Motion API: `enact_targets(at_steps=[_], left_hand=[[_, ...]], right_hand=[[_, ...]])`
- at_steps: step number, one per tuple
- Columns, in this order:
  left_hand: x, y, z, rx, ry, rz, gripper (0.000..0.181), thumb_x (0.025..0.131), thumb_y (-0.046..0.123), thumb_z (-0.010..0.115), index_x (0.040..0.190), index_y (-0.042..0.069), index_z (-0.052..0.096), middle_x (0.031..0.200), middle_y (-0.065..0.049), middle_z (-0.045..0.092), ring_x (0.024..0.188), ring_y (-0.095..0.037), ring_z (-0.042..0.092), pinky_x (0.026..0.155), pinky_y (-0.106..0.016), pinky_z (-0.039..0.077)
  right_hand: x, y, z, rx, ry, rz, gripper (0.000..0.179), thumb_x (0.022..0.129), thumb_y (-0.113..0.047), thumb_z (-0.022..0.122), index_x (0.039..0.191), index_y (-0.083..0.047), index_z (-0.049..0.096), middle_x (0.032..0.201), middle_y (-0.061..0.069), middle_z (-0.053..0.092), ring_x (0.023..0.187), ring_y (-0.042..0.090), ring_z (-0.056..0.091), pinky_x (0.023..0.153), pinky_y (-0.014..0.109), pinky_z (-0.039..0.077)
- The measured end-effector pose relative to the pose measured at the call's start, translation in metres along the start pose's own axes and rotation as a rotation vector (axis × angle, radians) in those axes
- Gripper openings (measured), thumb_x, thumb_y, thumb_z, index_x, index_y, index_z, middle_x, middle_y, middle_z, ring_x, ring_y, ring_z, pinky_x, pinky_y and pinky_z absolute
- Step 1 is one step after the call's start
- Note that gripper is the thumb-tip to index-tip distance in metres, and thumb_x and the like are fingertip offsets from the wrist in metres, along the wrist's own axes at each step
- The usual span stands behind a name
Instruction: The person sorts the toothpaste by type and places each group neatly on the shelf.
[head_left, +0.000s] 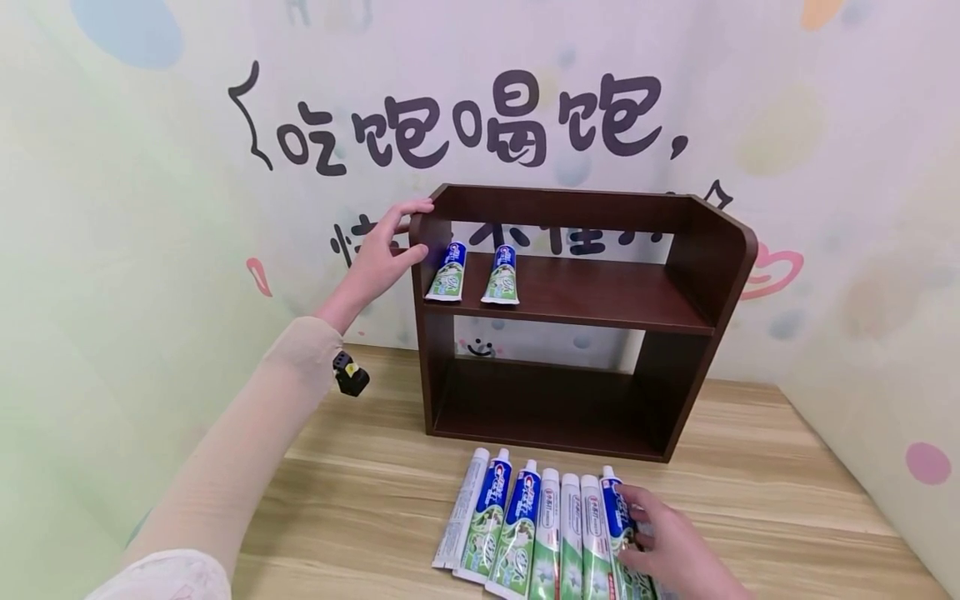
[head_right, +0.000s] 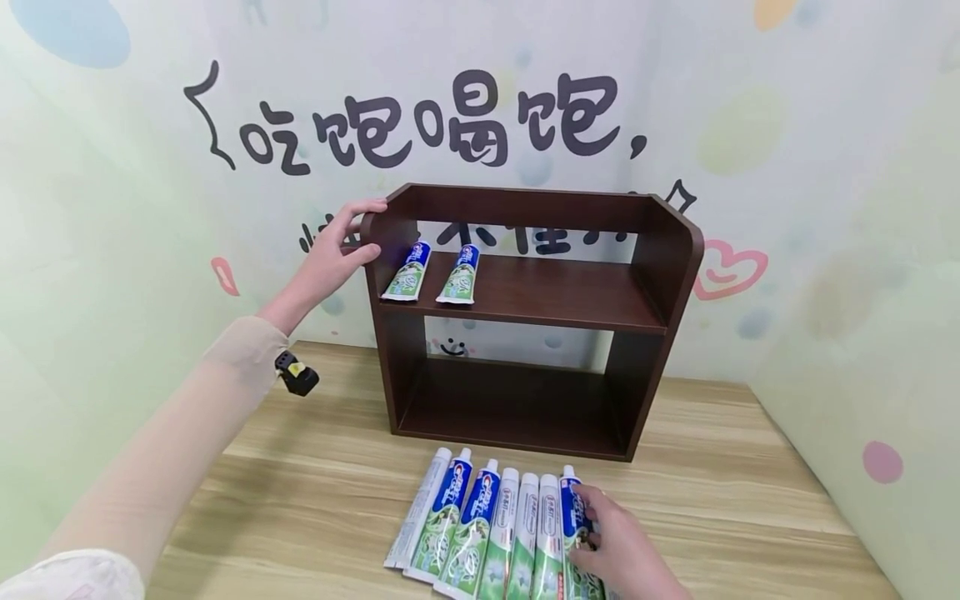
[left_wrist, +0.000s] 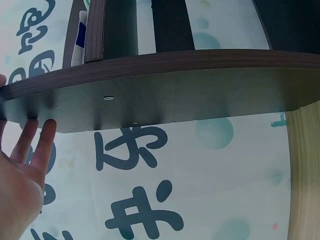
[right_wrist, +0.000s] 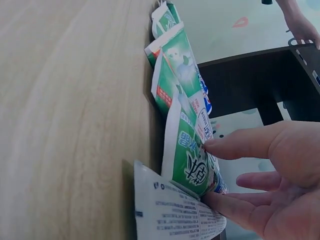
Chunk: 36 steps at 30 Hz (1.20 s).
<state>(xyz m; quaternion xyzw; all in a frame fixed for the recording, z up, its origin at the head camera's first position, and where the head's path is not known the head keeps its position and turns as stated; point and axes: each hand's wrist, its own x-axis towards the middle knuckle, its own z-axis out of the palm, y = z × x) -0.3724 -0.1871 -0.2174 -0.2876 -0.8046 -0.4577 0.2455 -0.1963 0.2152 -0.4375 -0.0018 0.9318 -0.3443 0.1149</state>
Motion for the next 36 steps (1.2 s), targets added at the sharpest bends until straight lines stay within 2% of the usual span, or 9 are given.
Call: enact_targets(at_steps=[4, 8, 14, 18, 22, 26, 30, 36], left_hand=[[0.001, -0.002, 0.0, 0.013, 0.006, 0.003, 0.051, 0.094, 0.007, 0.058, 0.141, 0.022, 0.049, 0.156, 0.006, 0.04, 0.134, -0.03, 0.048, 0.103, -0.052, 0.048], [0.0, 0.002, 0.001, 0.002, 0.006, 0.002, 0.052, 0.093, 0.003, 0.057, 0.142, 0.018, 0.048, 0.157, 0.002, 0.04, 0.134, -0.032, 0.048, 0.102, -0.053, 0.048], [-0.005, 0.025, -0.001, -0.013, -0.005, -0.009, 0.05, 0.094, 0.002, 0.055, 0.142, 0.007, 0.046, 0.158, -0.008, 0.038, 0.135, -0.037, 0.046, 0.104, -0.056, 0.046], [-0.009, 0.033, -0.001, -0.01, -0.011, -0.012, 0.049, 0.093, 0.002, 0.055, 0.142, 0.007, 0.046, 0.158, -0.009, 0.038, 0.136, -0.036, 0.045, 0.104, -0.055, 0.046], [-0.011, 0.034, -0.001, -0.009, -0.01, -0.018, 0.049, 0.093, 0.002, 0.055, 0.142, 0.008, 0.047, 0.158, -0.008, 0.038, 0.136, -0.037, 0.045, 0.105, -0.054, 0.046], [-0.011, 0.033, -0.001, -0.01, -0.008, -0.019, 0.049, 0.094, 0.002, 0.055, 0.142, 0.009, 0.047, 0.158, -0.008, 0.038, 0.136, -0.037, 0.045, 0.105, -0.055, 0.046], [-0.011, 0.035, -0.001, -0.011, -0.007, -0.002, 0.049, 0.093, 0.0, 0.054, 0.141, 0.006, 0.047, 0.157, -0.01, 0.039, 0.135, -0.036, 0.045, 0.105, -0.054, 0.046], [-0.01, 0.034, -0.001, -0.013, -0.009, 0.003, 0.049, 0.093, -0.001, 0.054, 0.141, 0.004, 0.046, 0.157, -0.011, 0.039, 0.135, -0.036, 0.046, 0.103, -0.054, 0.046]], right_hand=[[0.002, 0.005, -0.002, 0.0, -0.003, -0.028, 0.082, 0.069, -0.016, 0.088, 0.141, -0.009, 0.049, 0.138, 0.021, 0.057, 0.113, 0.036, 0.065, 0.086, 0.047, 0.058], [0.003, 0.012, -0.004, 0.026, -0.009, -0.08, 0.082, 0.068, -0.017, 0.088, 0.14, -0.008, 0.049, 0.135, 0.019, 0.06, 0.112, 0.033, 0.066, 0.087, 0.045, 0.058], [0.005, 0.014, -0.005, 0.005, -0.018, -0.138, 0.083, 0.069, -0.021, 0.088, 0.141, -0.007, 0.048, 0.126, 0.017, 0.063, 0.109, 0.03, 0.065, 0.089, 0.047, 0.057], [0.005, 0.009, -0.004, -0.066, 0.001, -0.116, 0.091, 0.067, -0.028, 0.089, 0.144, -0.009, 0.044, 0.123, 0.013, 0.064, 0.103, 0.024, 0.064, 0.089, 0.049, 0.055], [0.005, 0.004, -0.003, -0.124, 0.027, -0.075, 0.1, 0.063, -0.034, 0.091, 0.147, -0.011, 0.042, 0.116, 0.008, 0.065, 0.09, 0.016, 0.06, 0.083, 0.043, 0.054], [0.007, 0.001, -0.002, -0.131, 0.026, -0.047, 0.1, 0.062, -0.033, 0.091, 0.147, -0.012, 0.042, 0.112, 0.007, 0.066, 0.085, 0.014, 0.058, 0.08, 0.04, 0.053], [0.009, -0.001, -0.002, -0.135, 0.01, -0.028, 0.101, 0.063, -0.032, 0.091, 0.148, -0.012, 0.04, 0.109, 0.008, 0.068, 0.085, 0.015, 0.06, 0.084, 0.046, 0.054], [0.011, 0.0, -0.003, -0.117, -0.002, -0.036, 0.102, 0.064, -0.032, 0.09, 0.149, -0.013, 0.039, 0.094, 0.005, 0.068, 0.085, 0.015, 0.062, 0.083, 0.047, 0.054]])
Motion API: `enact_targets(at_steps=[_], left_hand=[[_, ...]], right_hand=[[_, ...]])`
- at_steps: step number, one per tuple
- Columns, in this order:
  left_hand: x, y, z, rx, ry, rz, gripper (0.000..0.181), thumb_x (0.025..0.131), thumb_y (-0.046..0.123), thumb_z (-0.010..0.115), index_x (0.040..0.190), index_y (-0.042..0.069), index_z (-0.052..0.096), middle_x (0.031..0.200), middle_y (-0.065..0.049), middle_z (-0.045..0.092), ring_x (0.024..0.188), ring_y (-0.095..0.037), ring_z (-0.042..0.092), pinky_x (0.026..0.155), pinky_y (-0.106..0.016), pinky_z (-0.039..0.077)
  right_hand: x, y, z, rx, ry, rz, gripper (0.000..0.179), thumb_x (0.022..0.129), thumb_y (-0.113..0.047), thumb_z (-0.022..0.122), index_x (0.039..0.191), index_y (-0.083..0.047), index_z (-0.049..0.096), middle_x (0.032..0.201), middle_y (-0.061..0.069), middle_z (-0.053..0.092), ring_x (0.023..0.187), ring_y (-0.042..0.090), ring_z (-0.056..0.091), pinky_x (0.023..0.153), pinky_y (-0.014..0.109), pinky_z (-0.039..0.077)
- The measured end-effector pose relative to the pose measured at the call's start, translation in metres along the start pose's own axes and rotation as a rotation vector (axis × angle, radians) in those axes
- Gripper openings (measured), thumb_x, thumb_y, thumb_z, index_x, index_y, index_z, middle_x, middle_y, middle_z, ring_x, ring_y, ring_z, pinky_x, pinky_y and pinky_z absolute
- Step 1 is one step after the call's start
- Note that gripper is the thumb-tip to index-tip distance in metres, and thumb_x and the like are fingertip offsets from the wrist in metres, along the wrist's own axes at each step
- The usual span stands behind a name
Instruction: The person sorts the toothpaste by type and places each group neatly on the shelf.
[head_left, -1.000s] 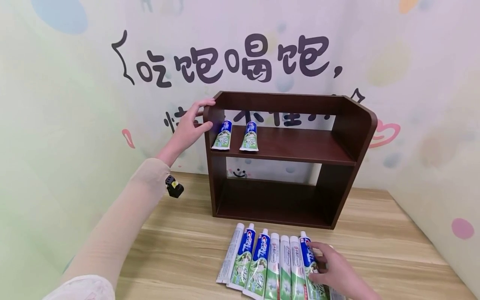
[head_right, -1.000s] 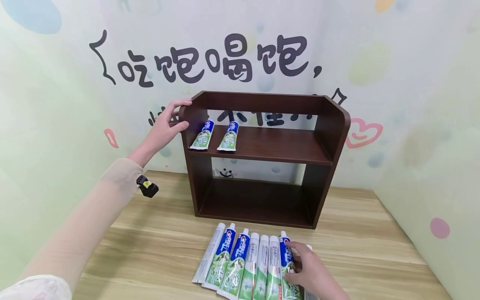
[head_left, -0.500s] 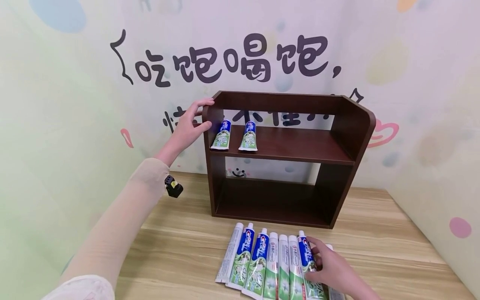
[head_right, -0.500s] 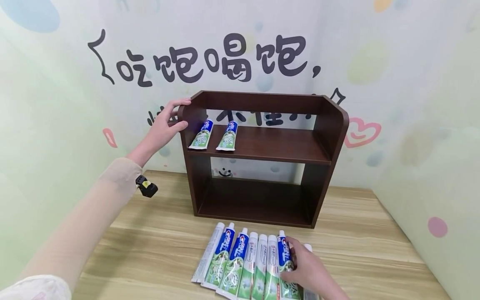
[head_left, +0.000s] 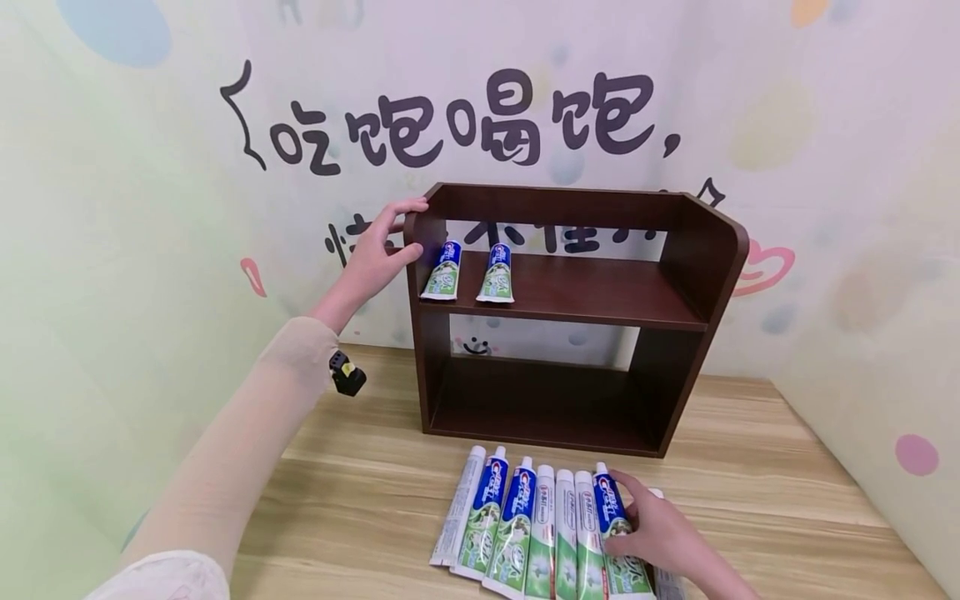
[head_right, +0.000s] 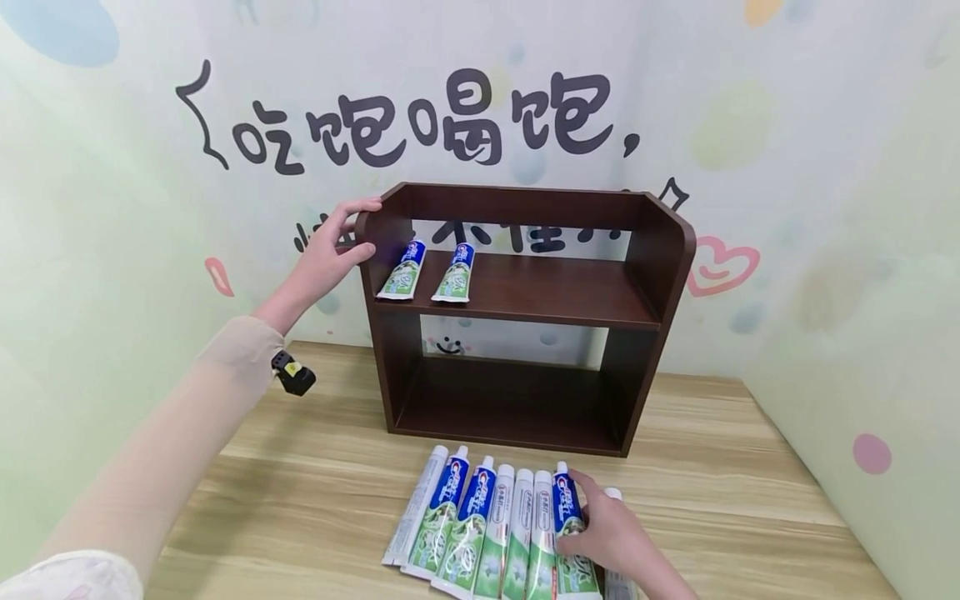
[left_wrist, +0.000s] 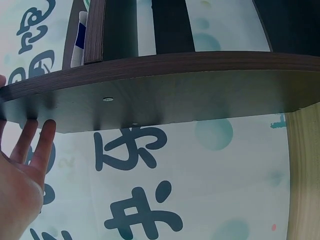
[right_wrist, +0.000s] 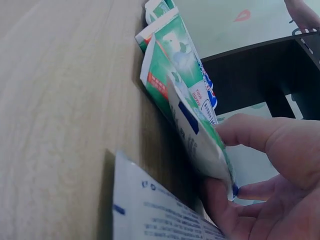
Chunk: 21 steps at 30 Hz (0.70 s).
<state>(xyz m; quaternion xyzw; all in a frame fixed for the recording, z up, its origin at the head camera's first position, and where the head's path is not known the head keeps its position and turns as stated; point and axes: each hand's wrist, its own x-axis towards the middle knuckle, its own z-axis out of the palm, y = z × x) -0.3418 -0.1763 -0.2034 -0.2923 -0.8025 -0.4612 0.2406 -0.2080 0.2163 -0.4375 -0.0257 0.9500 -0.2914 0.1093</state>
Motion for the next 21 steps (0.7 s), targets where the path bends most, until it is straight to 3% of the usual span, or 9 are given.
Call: enact_targets(at_steps=[5, 9, 16, 21], left_hand=[[0.005, -0.018, 0.001, 0.006, 0.005, 0.009, 0.049, 0.094, 0.004, 0.055, 0.141, 0.009, 0.046, 0.158, -0.005, 0.039, 0.137, -0.034, 0.044, 0.106, -0.056, 0.044], [0.01, -0.032, 0.001, 0.013, 0.018, 0.021, 0.049, 0.093, 0.005, 0.057, 0.141, 0.015, 0.048, 0.156, 0.003, 0.041, 0.137, -0.03, 0.045, 0.105, -0.053, 0.046], [0.011, -0.033, 0.001, 0.02, 0.019, 0.028, 0.049, 0.093, 0.004, 0.057, 0.141, 0.015, 0.048, 0.156, 0.003, 0.041, 0.135, -0.029, 0.047, 0.104, -0.053, 0.047], [0.009, -0.031, 0.001, 0.017, 0.014, 0.022, 0.049, 0.093, 0.003, 0.057, 0.14, 0.014, 0.048, 0.157, 0.002, 0.041, 0.137, -0.032, 0.045, 0.106, -0.055, 0.045]], right_hand=[[0.0, 0.007, -0.003, 0.042, -0.033, -0.071, 0.098, 0.069, -0.033, 0.087, 0.15, -0.012, 0.037, 0.093, 0.003, 0.064, 0.084, 0.015, 0.058, 0.077, 0.038, 0.05], [-0.002, 0.015, -0.006, 0.16, -0.11, -0.16, 0.098, 0.074, -0.025, 0.084, 0.153, -0.006, 0.028, 0.099, 0.008, 0.061, 0.087, 0.018, 0.057, 0.073, 0.032, 0.05], [-0.004, 0.02, -0.01, 0.402, -0.227, -0.198, 0.101, 0.079, -0.009, 0.079, 0.151, 0.012, 0.012, 0.104, 0.018, 0.069, 0.087, 0.025, 0.067, 0.062, 0.039, 0.059], [-0.003, 0.022, -0.009, 0.458, -0.266, -0.174, 0.102, 0.08, -0.008, 0.078, 0.151, 0.015, 0.008, 0.102, 0.018, 0.073, 0.087, 0.024, 0.07, 0.065, 0.042, 0.06]])
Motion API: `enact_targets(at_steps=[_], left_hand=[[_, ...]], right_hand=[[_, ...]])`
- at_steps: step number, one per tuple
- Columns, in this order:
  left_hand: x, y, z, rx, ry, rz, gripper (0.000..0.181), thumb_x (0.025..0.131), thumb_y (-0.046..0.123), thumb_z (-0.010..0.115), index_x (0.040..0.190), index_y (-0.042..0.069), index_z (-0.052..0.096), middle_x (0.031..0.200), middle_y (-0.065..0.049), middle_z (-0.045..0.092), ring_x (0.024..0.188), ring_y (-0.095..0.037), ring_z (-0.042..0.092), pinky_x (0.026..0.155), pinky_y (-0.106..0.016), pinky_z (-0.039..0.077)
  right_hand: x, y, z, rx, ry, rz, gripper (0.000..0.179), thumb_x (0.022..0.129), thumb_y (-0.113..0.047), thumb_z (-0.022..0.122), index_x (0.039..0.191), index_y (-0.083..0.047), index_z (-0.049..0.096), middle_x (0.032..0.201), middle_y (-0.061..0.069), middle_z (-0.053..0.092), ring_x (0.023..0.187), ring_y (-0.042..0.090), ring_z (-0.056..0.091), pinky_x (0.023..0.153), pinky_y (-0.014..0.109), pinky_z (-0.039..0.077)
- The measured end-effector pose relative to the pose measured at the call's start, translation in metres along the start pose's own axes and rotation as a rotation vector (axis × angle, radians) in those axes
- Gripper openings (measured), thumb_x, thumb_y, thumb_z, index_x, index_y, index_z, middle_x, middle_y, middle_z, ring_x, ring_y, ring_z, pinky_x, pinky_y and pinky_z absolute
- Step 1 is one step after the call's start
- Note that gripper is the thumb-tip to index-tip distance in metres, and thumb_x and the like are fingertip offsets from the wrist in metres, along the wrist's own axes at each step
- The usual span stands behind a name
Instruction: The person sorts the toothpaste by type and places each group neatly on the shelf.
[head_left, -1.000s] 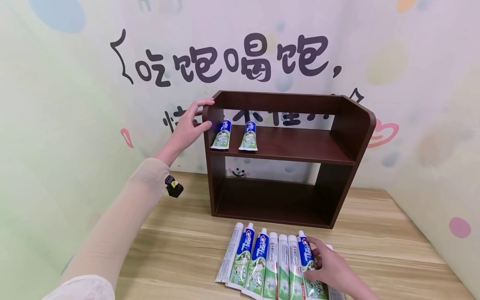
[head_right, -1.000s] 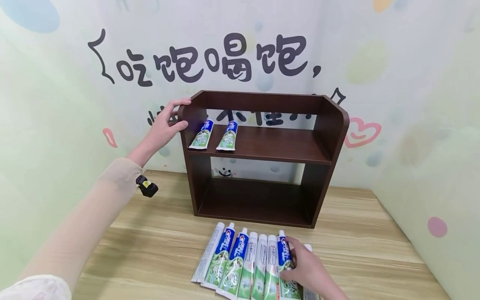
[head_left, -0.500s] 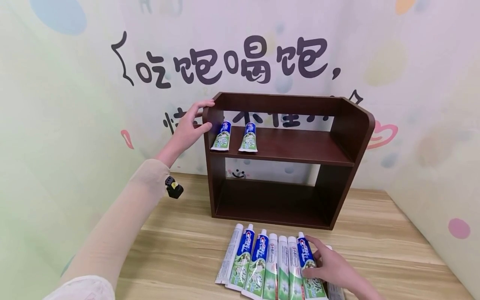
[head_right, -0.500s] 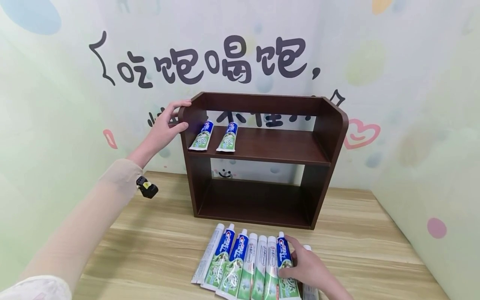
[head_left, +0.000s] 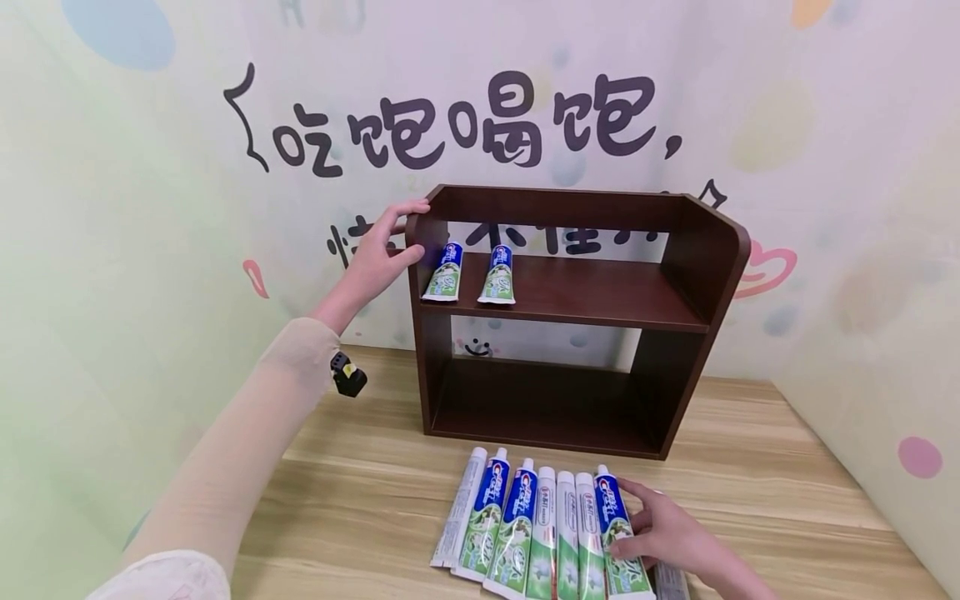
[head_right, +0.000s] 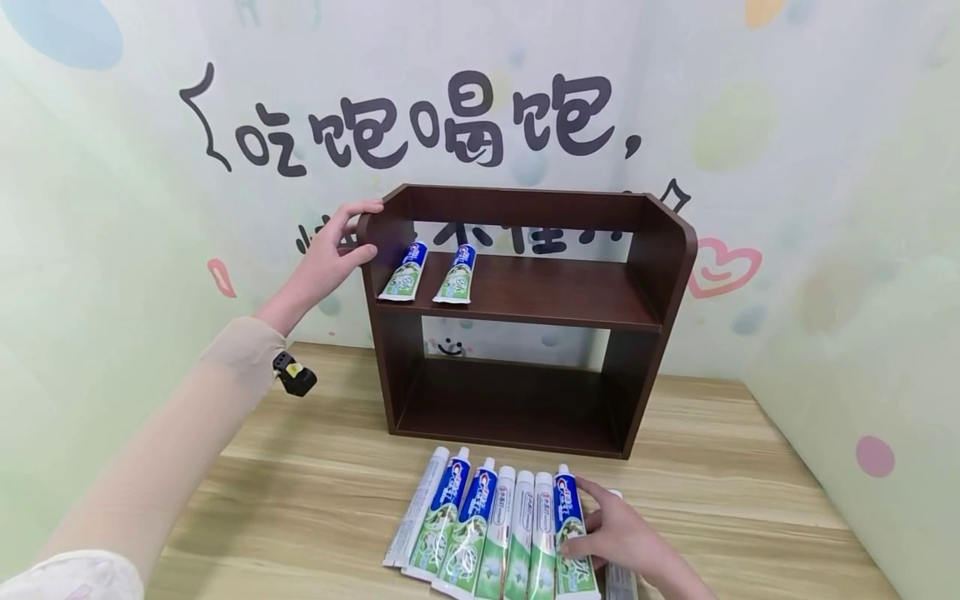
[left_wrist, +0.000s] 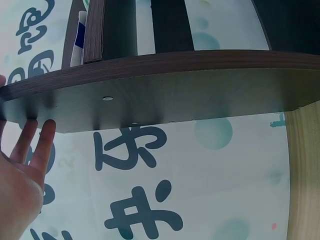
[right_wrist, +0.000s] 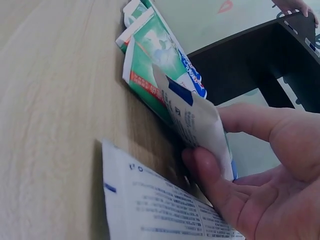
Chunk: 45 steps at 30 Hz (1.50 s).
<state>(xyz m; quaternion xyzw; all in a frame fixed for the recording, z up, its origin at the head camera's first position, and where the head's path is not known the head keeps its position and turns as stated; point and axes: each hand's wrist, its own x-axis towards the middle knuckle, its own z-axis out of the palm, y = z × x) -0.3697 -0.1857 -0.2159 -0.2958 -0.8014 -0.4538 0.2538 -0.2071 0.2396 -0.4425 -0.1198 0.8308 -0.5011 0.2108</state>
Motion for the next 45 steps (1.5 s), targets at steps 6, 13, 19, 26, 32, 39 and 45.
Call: enact_targets(at_steps=[6, 13, 19, 26, 32, 39, 45], left_hand=[[-0.001, 0.003, 0.0, -0.013, -0.003, -0.007, 0.049, 0.093, 0.003, 0.057, 0.14, 0.013, 0.048, 0.157, 0.0, 0.041, 0.138, -0.035, 0.045, 0.106, -0.055, 0.045], [0.0, 0.0, 0.0, -0.004, -0.002, -0.009, 0.05, 0.093, 0.004, 0.056, 0.141, 0.017, 0.048, 0.157, 0.001, 0.041, 0.137, -0.034, 0.046, 0.105, -0.056, 0.046], [-0.007, 0.025, -0.002, -0.03, -0.027, -0.033, 0.049, 0.093, 0.002, 0.054, 0.142, 0.008, 0.046, 0.158, -0.009, 0.038, 0.137, -0.042, 0.042, 0.106, -0.058, 0.044], [-0.006, 0.022, -0.002, -0.023, -0.024, -0.034, 0.049, 0.094, 0.003, 0.055, 0.142, 0.007, 0.046, 0.158, -0.008, 0.038, 0.137, -0.043, 0.043, 0.106, -0.058, 0.043], [-0.001, -0.001, -0.001, -0.003, -0.013, -0.016, 0.051, 0.094, 0.006, 0.057, 0.142, 0.018, 0.048, 0.158, 0.003, 0.039, 0.136, -0.035, 0.045, 0.106, -0.056, 0.045], [-0.001, -0.003, -0.001, 0.011, -0.015, -0.023, 0.052, 0.094, 0.007, 0.058, 0.142, 0.023, 0.048, 0.157, 0.006, 0.039, 0.137, -0.032, 0.045, 0.107, -0.055, 0.044], [-0.001, -0.002, -0.001, 0.003, -0.012, -0.028, 0.052, 0.094, 0.006, 0.058, 0.142, 0.022, 0.048, 0.157, 0.006, 0.039, 0.137, -0.032, 0.045, 0.106, -0.055, 0.045]], right_hand=[[0.0, 0.003, -0.001, 0.025, 0.001, 0.021, 0.098, 0.083, -0.013, 0.076, 0.151, 0.013, 0.01, 0.097, 0.013, 0.072, 0.084, 0.022, 0.069, 0.066, 0.041, 0.059], [0.001, 0.005, -0.004, 0.085, -0.017, 0.017, 0.093, 0.088, -0.013, 0.071, 0.151, 0.012, 0.009, 0.093, 0.01, 0.07, 0.082, 0.021, 0.069, 0.066, 0.04, 0.06], [-0.002, 0.004, -0.006, 0.116, -0.024, -0.008, 0.096, 0.086, -0.015, 0.074, 0.153, 0.007, 0.009, 0.089, 0.007, 0.064, 0.08, 0.018, 0.065, 0.064, 0.035, 0.059], [-0.004, -0.005, -0.009, 0.156, -0.042, -0.034, 0.095, 0.088, -0.016, 0.071, 0.154, 0.004, 0.007, 0.098, 0.007, 0.065, 0.086, 0.018, 0.064, 0.066, 0.034, 0.058], [-0.005, -0.026, -0.013, 0.112, 0.021, -0.022, 0.089, 0.09, -0.02, 0.07, 0.156, -0.006, 0.012, 0.11, 0.012, 0.064, 0.093, 0.021, 0.063, 0.07, 0.033, 0.057], [-0.009, -0.061, -0.024, 0.089, 0.046, -0.094, 0.086, 0.092, -0.02, 0.067, 0.157, -0.012, 0.012, 0.118, 0.016, 0.063, 0.094, 0.021, 0.064, 0.073, 0.035, 0.057], [-0.013, -0.091, -0.033, 0.072, 0.06, -0.182, 0.088, 0.09, -0.016, 0.069, 0.157, -0.014, 0.012, 0.107, 0.01, 0.062, 0.082, 0.015, 0.066, 0.067, 0.034, 0.059]])
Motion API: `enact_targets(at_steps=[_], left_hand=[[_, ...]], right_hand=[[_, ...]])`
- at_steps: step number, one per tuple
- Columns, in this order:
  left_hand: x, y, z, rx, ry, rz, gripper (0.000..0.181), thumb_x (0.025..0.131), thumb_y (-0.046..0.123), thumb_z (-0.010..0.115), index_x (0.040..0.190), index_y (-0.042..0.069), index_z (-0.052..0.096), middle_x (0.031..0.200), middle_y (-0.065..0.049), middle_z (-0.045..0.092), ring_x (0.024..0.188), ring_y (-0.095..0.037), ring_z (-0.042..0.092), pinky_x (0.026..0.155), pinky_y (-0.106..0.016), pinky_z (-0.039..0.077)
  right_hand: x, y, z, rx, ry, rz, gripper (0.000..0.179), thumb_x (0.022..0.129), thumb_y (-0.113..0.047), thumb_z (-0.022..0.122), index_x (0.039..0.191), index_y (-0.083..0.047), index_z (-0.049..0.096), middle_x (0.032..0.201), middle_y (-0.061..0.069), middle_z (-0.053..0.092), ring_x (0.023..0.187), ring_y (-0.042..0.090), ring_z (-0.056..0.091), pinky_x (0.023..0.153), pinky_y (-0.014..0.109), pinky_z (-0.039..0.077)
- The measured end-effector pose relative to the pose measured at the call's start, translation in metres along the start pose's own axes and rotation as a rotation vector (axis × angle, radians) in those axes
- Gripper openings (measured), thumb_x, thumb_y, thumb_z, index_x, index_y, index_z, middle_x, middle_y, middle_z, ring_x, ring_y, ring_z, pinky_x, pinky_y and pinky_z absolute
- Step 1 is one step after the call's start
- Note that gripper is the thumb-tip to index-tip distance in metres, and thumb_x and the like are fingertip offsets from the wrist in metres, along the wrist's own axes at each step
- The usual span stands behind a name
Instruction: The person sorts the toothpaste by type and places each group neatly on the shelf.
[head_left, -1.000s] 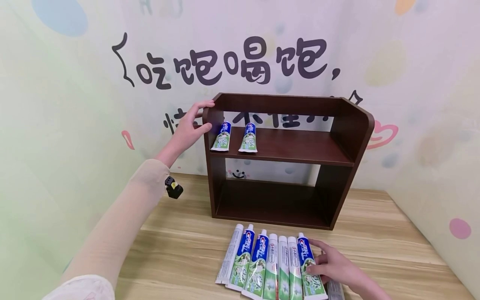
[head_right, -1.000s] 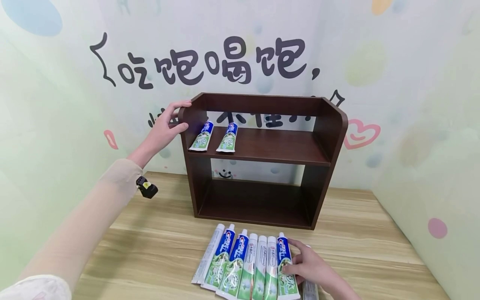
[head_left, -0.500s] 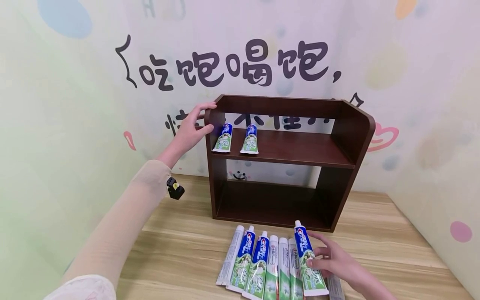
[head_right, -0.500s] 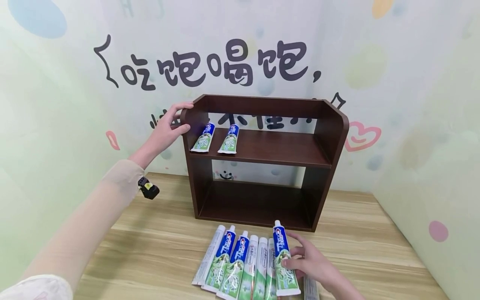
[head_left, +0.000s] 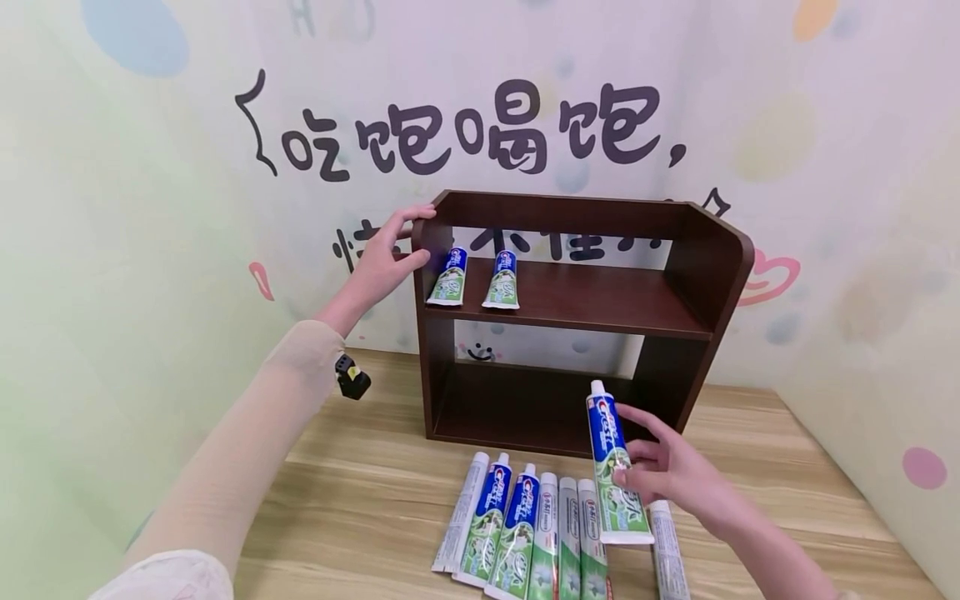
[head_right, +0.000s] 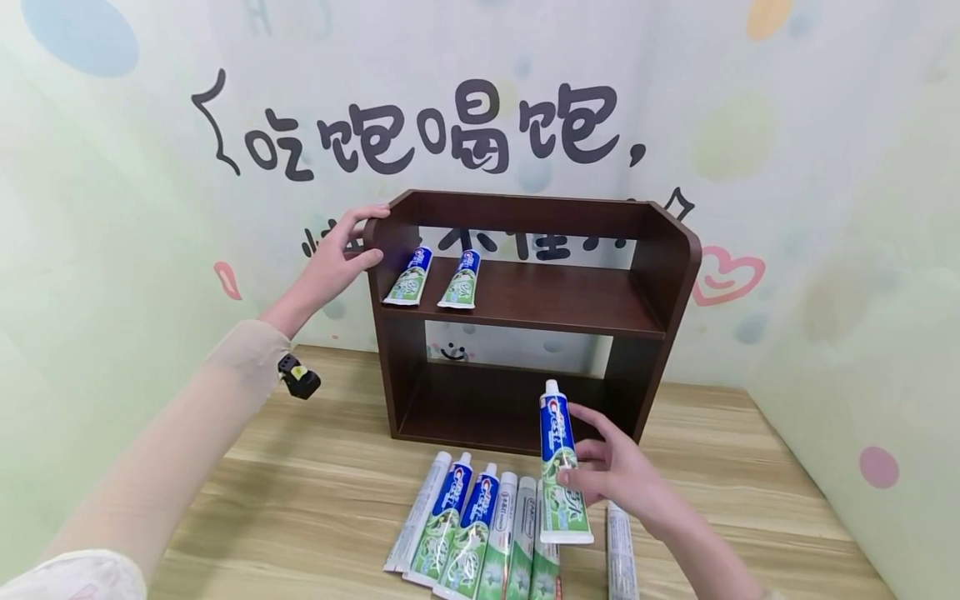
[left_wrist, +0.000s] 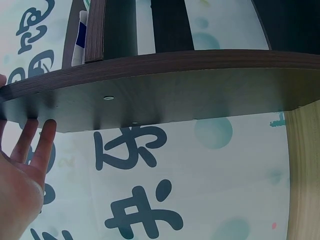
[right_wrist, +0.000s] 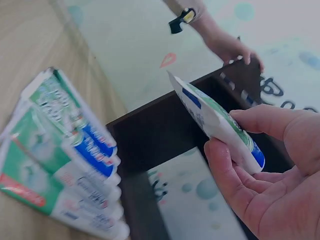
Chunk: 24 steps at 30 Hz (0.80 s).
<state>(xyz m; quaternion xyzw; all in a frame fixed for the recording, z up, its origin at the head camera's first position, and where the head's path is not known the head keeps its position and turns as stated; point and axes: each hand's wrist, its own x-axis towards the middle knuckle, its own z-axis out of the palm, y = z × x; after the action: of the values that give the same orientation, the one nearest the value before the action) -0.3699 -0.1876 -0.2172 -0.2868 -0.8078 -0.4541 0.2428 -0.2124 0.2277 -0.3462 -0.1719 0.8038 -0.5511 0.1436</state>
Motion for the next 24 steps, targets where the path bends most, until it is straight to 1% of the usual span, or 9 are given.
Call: enact_targets(at_steps=[4, 7, 11, 14, 20, 24], left_hand=[[-0.001, 0.002, 0.0, -0.004, 0.0, -0.002, 0.051, 0.094, 0.008, 0.058, 0.142, 0.022, 0.048, 0.157, 0.006, 0.039, 0.136, -0.032, 0.045, 0.106, -0.054, 0.045], [-0.001, 0.002, 0.0, -0.004, 0.001, -0.004, 0.051, 0.094, 0.008, 0.058, 0.142, 0.022, 0.048, 0.157, 0.005, 0.039, 0.136, -0.032, 0.046, 0.106, -0.055, 0.045], [-0.001, 0.002, 0.0, 0.011, 0.0, -0.011, 0.051, 0.094, 0.008, 0.058, 0.142, 0.023, 0.048, 0.157, 0.007, 0.039, 0.136, -0.03, 0.045, 0.107, -0.055, 0.044], [-0.001, 0.002, 0.0, 0.022, 0.0, -0.012, 0.051, 0.094, 0.007, 0.058, 0.142, 0.024, 0.048, 0.157, 0.008, 0.039, 0.137, -0.029, 0.044, 0.108, -0.055, 0.044], [-0.001, 0.002, 0.0, 0.023, 0.004, -0.008, 0.051, 0.094, 0.007, 0.057, 0.143, 0.019, 0.047, 0.158, 0.006, 0.039, 0.138, -0.03, 0.044, 0.108, -0.056, 0.043], [-0.001, 0.002, 0.0, 0.029, 0.002, -0.011, 0.051, 0.095, 0.009, 0.057, 0.143, 0.021, 0.047, 0.158, 0.006, 0.039, 0.137, -0.03, 0.044, 0.108, -0.055, 0.043]], right_hand=[[0.003, -0.02, -0.004, -0.017, 0.01, -0.039, 0.09, 0.089, -0.015, 0.071, 0.158, -0.016, 0.012, 0.11, 0.015, 0.061, 0.084, 0.018, 0.068, 0.07, 0.036, 0.061], [0.006, -0.034, -0.007, -0.038, 0.033, -0.054, 0.091, 0.088, -0.015, 0.072, 0.158, -0.019, 0.014, 0.114, 0.019, 0.061, 0.087, 0.019, 0.069, 0.07, 0.037, 0.061], [0.011, -0.052, -0.011, -0.072, 0.065, -0.082, 0.09, 0.088, -0.016, 0.073, 0.157, -0.021, 0.016, 0.119, 0.023, 0.059, 0.09, 0.019, 0.07, 0.071, 0.036, 0.061], [0.017, -0.065, -0.014, -0.085, 0.073, -0.101, 0.089, 0.088, -0.016, 0.073, 0.157, -0.022, 0.017, 0.123, 0.026, 0.058, 0.091, 0.02, 0.07, 0.073, 0.037, 0.061], [0.031, -0.091, -0.024, -0.122, 0.094, -0.087, 0.089, 0.088, -0.019, 0.073, 0.157, -0.023, 0.016, 0.131, 0.025, 0.055, 0.095, 0.021, 0.07, 0.077, 0.034, 0.061], [0.043, -0.106, -0.031, -0.146, 0.113, -0.079, 0.089, 0.088, -0.02, 0.073, 0.157, -0.022, 0.017, 0.133, 0.023, 0.053, 0.098, 0.021, 0.067, 0.079, 0.032, 0.06]])
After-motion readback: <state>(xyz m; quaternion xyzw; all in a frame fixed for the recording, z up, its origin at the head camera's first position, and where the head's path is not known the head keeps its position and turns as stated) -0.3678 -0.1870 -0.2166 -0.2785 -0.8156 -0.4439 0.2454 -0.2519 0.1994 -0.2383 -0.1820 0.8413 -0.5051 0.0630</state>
